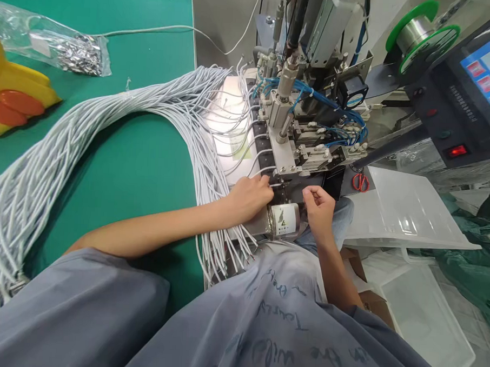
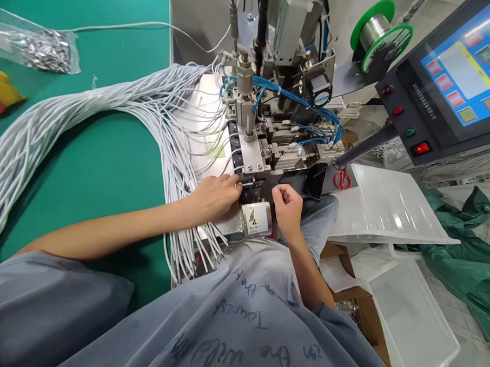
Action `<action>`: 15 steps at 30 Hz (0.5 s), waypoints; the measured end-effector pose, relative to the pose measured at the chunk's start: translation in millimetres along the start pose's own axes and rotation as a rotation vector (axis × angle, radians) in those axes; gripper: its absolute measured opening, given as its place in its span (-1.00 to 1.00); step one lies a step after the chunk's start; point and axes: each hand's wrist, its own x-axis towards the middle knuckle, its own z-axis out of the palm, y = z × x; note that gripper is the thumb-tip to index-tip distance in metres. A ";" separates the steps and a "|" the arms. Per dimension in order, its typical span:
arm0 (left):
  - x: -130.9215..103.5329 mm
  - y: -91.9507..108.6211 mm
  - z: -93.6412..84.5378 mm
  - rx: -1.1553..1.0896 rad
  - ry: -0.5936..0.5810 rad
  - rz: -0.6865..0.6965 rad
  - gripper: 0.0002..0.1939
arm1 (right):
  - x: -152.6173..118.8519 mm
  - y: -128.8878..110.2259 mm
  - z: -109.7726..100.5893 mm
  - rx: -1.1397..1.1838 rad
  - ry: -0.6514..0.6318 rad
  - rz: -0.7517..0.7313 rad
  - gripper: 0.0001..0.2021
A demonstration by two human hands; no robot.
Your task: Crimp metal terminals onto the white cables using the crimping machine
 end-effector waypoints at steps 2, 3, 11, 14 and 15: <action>1.9 -5.7 -0.4 -0.004 -0.017 -0.075 -0.74 | -21.2 -10.6 3.3 -0.047 -0.100 -0.035 -0.82; 3.2 -9.0 -0.7 -0.014 -0.026 -0.090 -0.74 | -30.7 -14.6 8.6 -0.067 -0.191 -0.058 -0.84; 11.3 -22.5 -10.3 -0.112 -0.085 -0.099 -0.71 | -42.9 -28.6 84.2 -0.462 -0.591 -0.250 -0.88; 9.2 -14.5 -16.0 -0.204 -0.020 -0.081 -0.65 | -36.4 -26.5 94.4 -0.502 -0.596 -0.194 -0.84; 7.4 -10.5 -17.1 -0.261 0.002 -0.039 -0.64 | -36.3 -24.8 95.1 -0.474 -0.586 -0.194 -0.86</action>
